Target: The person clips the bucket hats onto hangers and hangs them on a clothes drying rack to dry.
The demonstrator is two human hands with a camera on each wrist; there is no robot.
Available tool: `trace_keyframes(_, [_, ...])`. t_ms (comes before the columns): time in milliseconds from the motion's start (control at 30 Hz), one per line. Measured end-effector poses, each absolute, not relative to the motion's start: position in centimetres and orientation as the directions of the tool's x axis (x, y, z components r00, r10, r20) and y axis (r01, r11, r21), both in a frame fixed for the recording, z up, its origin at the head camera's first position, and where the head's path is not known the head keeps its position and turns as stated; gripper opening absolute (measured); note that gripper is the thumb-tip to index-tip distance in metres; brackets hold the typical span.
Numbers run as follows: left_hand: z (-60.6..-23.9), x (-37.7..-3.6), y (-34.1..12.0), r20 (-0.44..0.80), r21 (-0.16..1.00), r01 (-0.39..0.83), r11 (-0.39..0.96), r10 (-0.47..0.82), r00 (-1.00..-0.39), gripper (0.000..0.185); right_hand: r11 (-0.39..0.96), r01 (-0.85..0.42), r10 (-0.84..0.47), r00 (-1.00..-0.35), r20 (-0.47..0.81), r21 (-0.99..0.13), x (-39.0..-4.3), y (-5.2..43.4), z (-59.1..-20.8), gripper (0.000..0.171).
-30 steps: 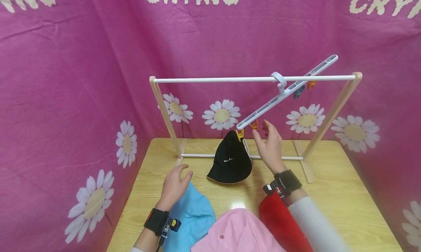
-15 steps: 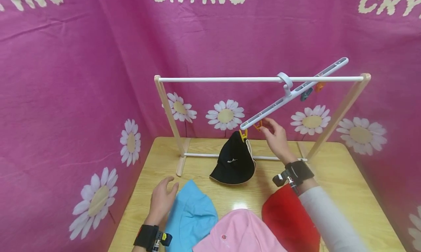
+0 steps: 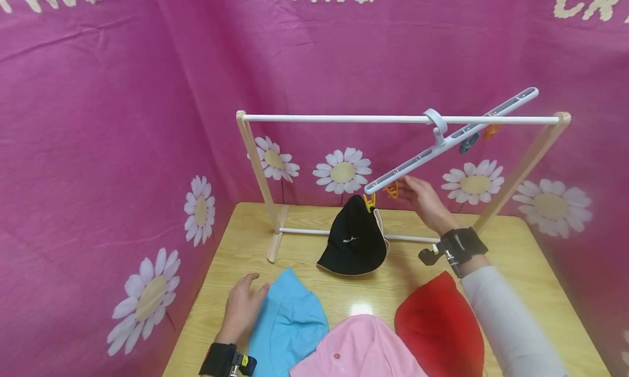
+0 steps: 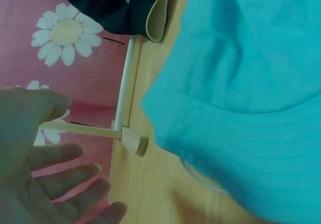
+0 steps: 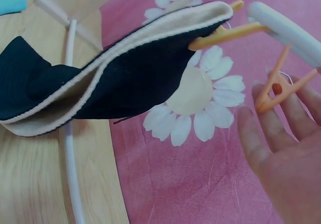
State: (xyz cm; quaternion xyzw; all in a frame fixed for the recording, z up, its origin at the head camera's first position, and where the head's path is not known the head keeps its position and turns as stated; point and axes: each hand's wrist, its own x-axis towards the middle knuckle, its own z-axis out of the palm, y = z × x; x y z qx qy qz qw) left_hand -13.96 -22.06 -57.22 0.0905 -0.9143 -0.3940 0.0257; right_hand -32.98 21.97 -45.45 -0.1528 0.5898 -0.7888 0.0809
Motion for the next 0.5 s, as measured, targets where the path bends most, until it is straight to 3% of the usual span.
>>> trace_keyframes(500, [-60.1, -13.7, -21.8, -0.163, 0.653, -0.260, 0.711, -0.203, -0.965, 0.060, -0.272, 0.055, -0.490, -0.867, 0.089, -0.961, -34.1, 22.6, -45.7, 0.029])
